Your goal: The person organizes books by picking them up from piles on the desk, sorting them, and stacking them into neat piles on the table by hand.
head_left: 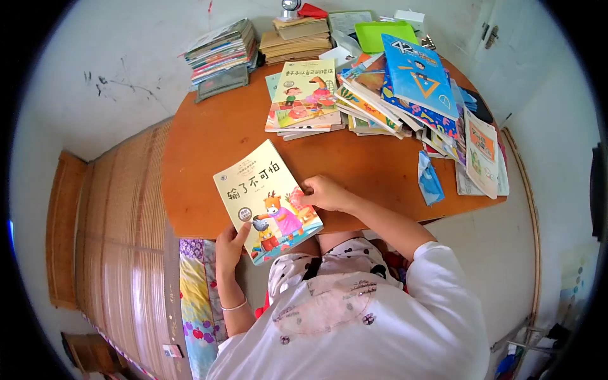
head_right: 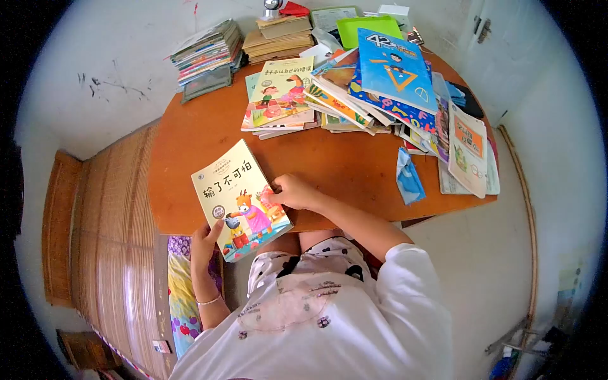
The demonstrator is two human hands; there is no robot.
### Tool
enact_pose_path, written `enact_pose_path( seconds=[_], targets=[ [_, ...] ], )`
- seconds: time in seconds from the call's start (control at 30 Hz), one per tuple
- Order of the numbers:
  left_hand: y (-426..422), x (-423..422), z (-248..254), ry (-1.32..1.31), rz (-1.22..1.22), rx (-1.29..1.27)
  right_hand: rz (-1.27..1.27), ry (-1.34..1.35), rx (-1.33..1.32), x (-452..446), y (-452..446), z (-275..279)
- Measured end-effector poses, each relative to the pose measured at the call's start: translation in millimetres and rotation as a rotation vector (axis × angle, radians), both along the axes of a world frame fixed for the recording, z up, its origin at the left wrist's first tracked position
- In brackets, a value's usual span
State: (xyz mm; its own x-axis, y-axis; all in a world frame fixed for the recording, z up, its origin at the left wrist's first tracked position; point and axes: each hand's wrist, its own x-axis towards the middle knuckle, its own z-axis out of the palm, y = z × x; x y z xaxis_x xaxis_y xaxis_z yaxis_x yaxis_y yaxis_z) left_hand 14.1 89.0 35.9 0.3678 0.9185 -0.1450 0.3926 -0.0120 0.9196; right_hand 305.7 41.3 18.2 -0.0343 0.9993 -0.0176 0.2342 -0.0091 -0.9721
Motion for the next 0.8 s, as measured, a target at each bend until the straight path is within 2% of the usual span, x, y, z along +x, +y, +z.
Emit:
enact_pose_path(
  seconds=[0.07, 0.13, 0.2, 0.33, 0.4, 0.43, 0.47, 0.5, 0.53, 0.6, 0.63, 0.67, 0.7, 0.73, 0.77, 0.8],
  targets=[
    [7, 9, 6, 0.077, -0.012, -0.025, 0.002, 0.023, -0.154, 10, 4, -1],
    [11, 21, 13, 0.188, -0.041, 0.002, 0.002, -0.003, -0.052, 15, 6, 5],
    [15, 23, 22, 0.234, -0.075, 0.002, -0.006, -0.446, 0.0, 16, 3, 16],
    [21, 22, 30, 0.367, -0.13, 0.015, 0.026, -0.557, 0.013, 13, 12, 26],
    [23, 22, 27, 0.348, -0.151, -0.001, 0.333, -0.743, -0.321, 18, 20, 62],
    [21, 22, 28, 0.336, -0.116, 0.099, 0.204, -0.911, -0.144, 16, 13, 80],
    [18, 23, 27, 0.321, -0.077, 0.197, 0.053, -0.936, -0.084, 16, 20, 87],
    [21, 22, 28, 0.401, -0.077, 0.141, -0.099, -0.957, -0.024, 17, 35, 93],
    [25, 20, 30, 0.405, -0.085, 0.139, -0.241, -0.972, 0.189, 24, 54, 84],
    [27, 20, 37, 0.54, -0.187, 0.141, -0.306, -0.925, 0.258, 46, 99, 69],
    [23, 28, 51, 0.584, -0.146, 0.018, -0.477, -1.1, 0.545, 61, 122, 53],
    [22, 30, 59, 0.585, -0.143, 0.018, -0.647, -1.258, 0.844, 67, 134, 41],
    [24, 31, 65, 0.659, -0.175, 0.042, -0.648, -1.253, 0.851, 69, 136, 36],
    [24, 31, 68, 0.735, -0.208, 0.066, -0.573, -1.232, 0.744, 72, 135, 31],
    [22, 30, 68, 0.74, -0.206, 0.064, -0.496, -1.207, 0.631, 73, 134, 25],
    [20, 29, 66, 0.729, -0.179, 0.094, -0.496, -1.202, 0.629, 65, 130, 25]
  ],
)
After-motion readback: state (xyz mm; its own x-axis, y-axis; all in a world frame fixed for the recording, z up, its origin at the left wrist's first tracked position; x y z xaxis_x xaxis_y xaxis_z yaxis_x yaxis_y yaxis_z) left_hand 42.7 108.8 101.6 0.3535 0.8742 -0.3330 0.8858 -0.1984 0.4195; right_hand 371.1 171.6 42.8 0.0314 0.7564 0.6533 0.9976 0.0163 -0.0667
